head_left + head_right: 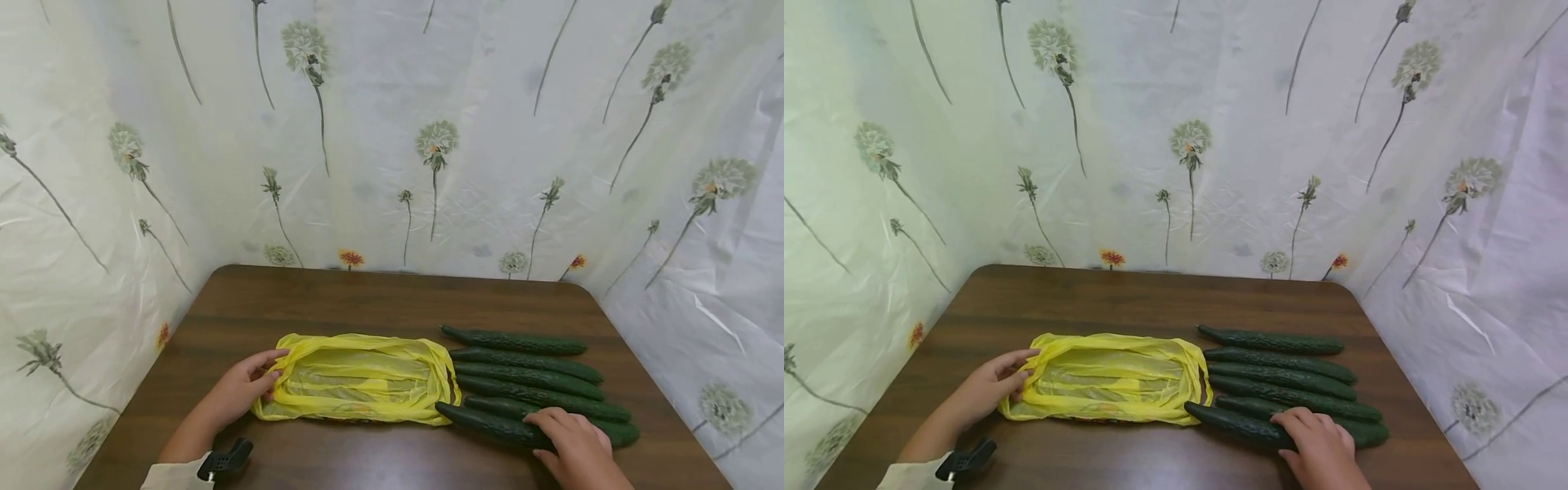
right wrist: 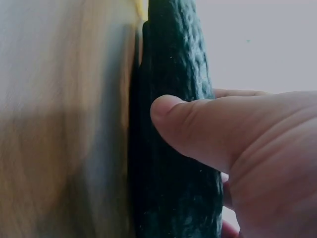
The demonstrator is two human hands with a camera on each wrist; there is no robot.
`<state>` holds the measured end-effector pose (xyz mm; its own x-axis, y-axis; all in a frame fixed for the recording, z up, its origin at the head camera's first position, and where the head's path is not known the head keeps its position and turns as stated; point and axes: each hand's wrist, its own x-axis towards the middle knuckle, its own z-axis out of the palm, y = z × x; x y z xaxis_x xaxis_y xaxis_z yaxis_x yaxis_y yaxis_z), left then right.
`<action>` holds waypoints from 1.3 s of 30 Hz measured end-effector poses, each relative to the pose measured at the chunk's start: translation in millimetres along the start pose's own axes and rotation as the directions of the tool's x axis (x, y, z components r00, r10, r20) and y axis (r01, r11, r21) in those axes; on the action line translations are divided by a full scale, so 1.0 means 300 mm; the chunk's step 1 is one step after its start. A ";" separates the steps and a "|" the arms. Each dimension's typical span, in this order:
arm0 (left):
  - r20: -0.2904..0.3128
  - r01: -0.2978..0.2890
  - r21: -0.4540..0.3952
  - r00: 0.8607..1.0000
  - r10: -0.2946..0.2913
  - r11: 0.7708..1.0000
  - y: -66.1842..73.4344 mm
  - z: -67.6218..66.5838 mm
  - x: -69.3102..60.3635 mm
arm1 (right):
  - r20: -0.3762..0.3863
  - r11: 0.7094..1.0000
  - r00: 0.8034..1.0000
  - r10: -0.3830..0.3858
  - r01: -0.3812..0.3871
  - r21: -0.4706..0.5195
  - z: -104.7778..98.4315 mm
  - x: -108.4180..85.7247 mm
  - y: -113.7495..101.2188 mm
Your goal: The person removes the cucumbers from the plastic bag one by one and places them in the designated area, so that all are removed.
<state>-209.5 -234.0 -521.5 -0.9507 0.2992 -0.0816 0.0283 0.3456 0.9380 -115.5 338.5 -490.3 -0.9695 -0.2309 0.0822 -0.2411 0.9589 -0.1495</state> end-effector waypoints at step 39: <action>0.001 -0.006 0.006 1.000 0.006 1.000 -0.010 -0.001 0.029 | -0.004 0.993 0.995 0.104 -0.104 -0.053 0.071 -0.023 0.090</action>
<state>-218.1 -232.6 -524.8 -0.9504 0.3017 -0.0760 0.0360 0.3493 0.9363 -116.3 362.4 -515.8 -0.9892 -0.1290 0.0696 -0.1358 0.9852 -0.1047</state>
